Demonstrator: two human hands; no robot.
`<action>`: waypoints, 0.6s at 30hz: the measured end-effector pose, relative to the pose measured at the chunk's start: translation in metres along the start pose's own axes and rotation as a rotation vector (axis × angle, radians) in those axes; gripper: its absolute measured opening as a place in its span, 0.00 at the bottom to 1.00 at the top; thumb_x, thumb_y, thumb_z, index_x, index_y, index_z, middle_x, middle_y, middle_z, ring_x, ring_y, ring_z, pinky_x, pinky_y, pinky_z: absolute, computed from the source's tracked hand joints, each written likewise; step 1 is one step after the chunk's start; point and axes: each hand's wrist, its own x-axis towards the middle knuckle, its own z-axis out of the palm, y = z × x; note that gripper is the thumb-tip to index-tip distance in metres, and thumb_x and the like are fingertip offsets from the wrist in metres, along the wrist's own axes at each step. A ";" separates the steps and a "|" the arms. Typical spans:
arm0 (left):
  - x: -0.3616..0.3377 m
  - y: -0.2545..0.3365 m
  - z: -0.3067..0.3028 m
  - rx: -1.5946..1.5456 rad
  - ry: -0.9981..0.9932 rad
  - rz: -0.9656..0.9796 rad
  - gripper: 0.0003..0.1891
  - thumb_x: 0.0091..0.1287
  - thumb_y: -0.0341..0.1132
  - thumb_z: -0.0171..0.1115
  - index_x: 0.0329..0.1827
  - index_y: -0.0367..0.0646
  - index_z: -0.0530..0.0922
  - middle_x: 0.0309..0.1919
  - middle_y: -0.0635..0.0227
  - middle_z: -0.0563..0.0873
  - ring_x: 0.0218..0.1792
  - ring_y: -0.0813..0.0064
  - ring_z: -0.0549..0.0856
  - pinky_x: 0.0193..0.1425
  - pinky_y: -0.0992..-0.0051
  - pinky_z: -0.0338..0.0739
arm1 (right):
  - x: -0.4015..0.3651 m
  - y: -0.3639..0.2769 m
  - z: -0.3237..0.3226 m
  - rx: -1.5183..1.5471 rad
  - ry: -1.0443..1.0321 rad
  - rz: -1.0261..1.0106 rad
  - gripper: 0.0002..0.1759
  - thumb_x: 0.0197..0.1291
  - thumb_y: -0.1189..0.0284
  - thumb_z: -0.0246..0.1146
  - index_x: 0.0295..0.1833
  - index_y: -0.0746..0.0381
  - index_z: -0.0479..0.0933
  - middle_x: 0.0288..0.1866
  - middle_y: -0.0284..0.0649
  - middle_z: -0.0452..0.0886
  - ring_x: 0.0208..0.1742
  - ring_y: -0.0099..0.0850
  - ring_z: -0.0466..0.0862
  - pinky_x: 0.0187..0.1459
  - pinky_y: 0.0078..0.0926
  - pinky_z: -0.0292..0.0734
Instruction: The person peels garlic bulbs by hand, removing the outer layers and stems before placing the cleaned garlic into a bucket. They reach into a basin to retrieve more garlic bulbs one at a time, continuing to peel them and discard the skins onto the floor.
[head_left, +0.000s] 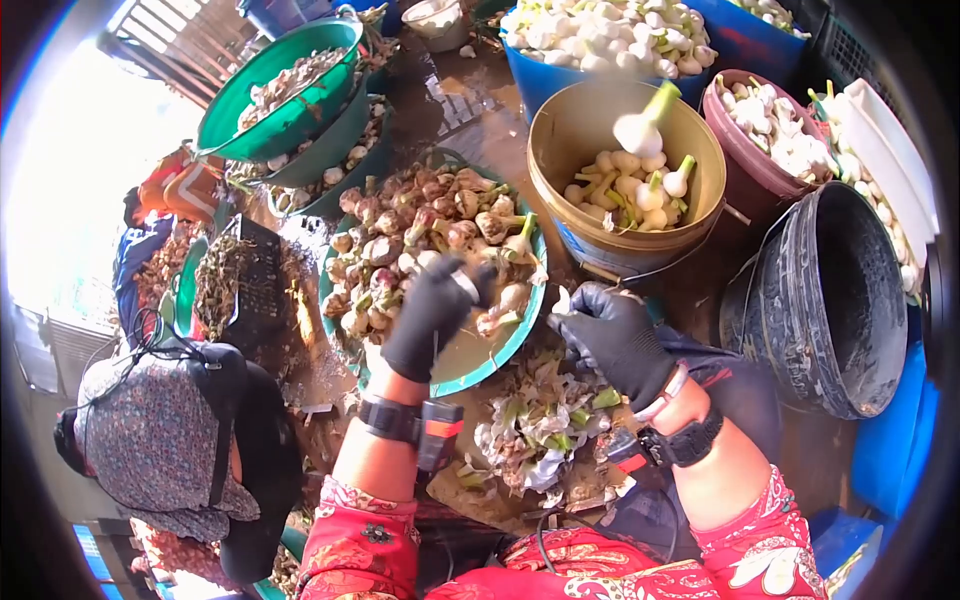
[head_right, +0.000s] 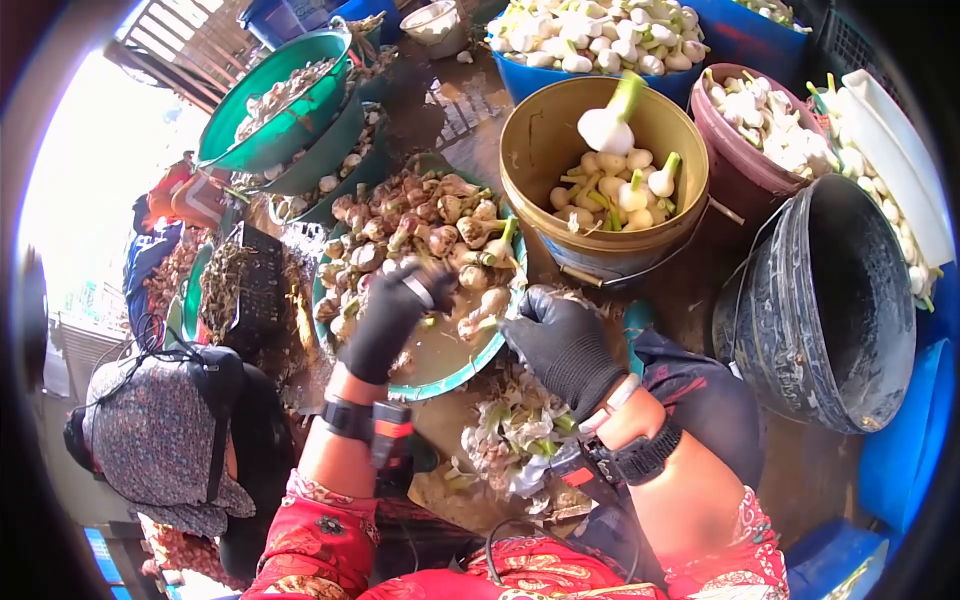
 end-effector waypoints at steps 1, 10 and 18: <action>-0.001 -0.035 -0.004 0.662 0.009 0.080 0.11 0.63 0.41 0.63 0.31 0.41 0.81 0.27 0.49 0.83 0.27 0.52 0.83 0.35 0.62 0.77 | 0.000 -0.002 -0.004 0.000 -0.013 -0.002 0.06 0.61 0.71 0.62 0.33 0.60 0.75 0.20 0.25 0.72 0.18 0.14 0.67 0.19 0.17 0.63; 0.024 -0.181 0.022 1.176 -0.245 -0.068 0.16 0.53 0.39 0.61 0.47 0.50 0.80 0.50 0.58 0.80 0.56 0.51 0.75 0.56 0.53 0.71 | -0.002 0.000 0.009 -0.520 -0.020 -0.305 0.13 0.52 0.66 0.60 0.41 0.62 0.76 0.38 0.50 0.78 0.43 0.50 0.79 0.45 0.46 0.73; 0.006 -0.227 -0.054 1.164 -0.131 -0.104 0.17 0.58 0.46 0.63 0.49 0.54 0.83 0.47 0.47 0.81 0.44 0.47 0.82 0.49 0.57 0.78 | 0.003 0.011 0.014 -0.568 -0.042 -0.329 0.16 0.52 0.62 0.62 0.42 0.61 0.77 0.39 0.50 0.80 0.44 0.49 0.79 0.45 0.45 0.74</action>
